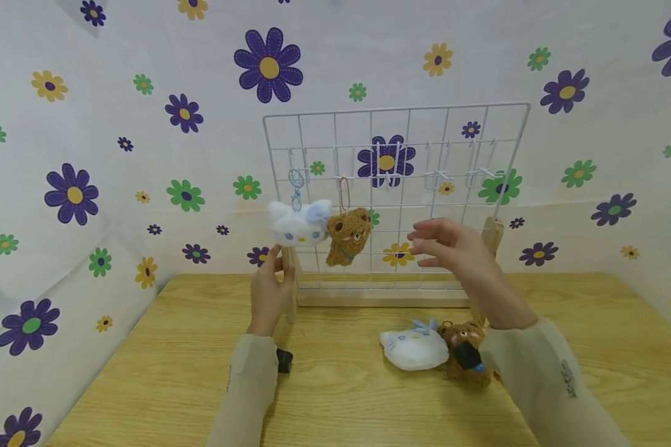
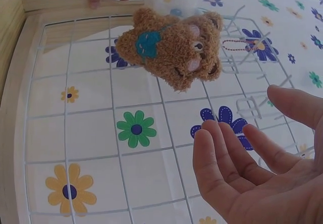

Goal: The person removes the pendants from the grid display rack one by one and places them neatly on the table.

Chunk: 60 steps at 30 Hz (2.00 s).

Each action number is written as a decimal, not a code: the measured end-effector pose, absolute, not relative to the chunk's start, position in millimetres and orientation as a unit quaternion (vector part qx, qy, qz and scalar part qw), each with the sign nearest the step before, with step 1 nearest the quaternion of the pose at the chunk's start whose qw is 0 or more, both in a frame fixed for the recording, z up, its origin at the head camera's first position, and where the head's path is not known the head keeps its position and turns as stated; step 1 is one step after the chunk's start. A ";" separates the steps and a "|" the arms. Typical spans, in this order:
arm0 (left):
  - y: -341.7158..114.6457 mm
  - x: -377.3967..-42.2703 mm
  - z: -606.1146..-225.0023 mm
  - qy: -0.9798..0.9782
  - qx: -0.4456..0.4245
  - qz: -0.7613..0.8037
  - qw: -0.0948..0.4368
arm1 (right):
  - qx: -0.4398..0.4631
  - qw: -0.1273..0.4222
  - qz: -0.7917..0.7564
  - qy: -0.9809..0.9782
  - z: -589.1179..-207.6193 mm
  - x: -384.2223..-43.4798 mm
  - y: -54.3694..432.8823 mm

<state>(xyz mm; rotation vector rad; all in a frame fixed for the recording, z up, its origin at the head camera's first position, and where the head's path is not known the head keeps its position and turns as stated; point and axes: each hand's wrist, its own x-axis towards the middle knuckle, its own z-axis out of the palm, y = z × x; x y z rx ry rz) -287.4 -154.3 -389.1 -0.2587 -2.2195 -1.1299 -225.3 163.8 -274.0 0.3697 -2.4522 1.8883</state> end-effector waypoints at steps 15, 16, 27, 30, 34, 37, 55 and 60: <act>-156.3 -286.4 -389.2 -0.842 -0.088 -0.434 0.307 | 0.152 0.022 0.623 -0.767 -265.4 -231.4 149.7; -156.4 -286.2 -389.0 -0.842 -0.090 -0.433 0.308 | 0.154 0.021 0.626 -0.764 -265.1 -232.0 149.1; -154.0 -286.8 -391.7 -0.843 -0.098 -0.425 0.316 | 0.151 0.009 0.646 -0.748 -261.0 -238.3 141.4; -153.7 -286.8 -391.6 -0.843 -0.097 -0.424 0.317 | 0.155 0.010 0.649 -0.745 -259.8 -240.2 137.7; -153.7 -287.2 -391.2 -0.842 -0.098 -0.422 0.320 | 0.157 0.008 0.653 -0.741 -257.6 -242.3 132.9; -154.0 -287.3 -390.7 -0.842 -0.100 -0.420 0.323 | 0.158 0.005 0.653 -0.740 -256.1 -243.8 129.6; -153.9 -288.2 -390.9 -0.839 -0.101 -0.424 0.326 | 0.170 0.004 0.663 -0.729 -247.6 -255.6 116.5; -154.5 -286.9 -389.5 -0.840 -0.099 -0.426 0.320 | 0.169 -0.011 0.668 -0.725 -245.6 -255.7 112.2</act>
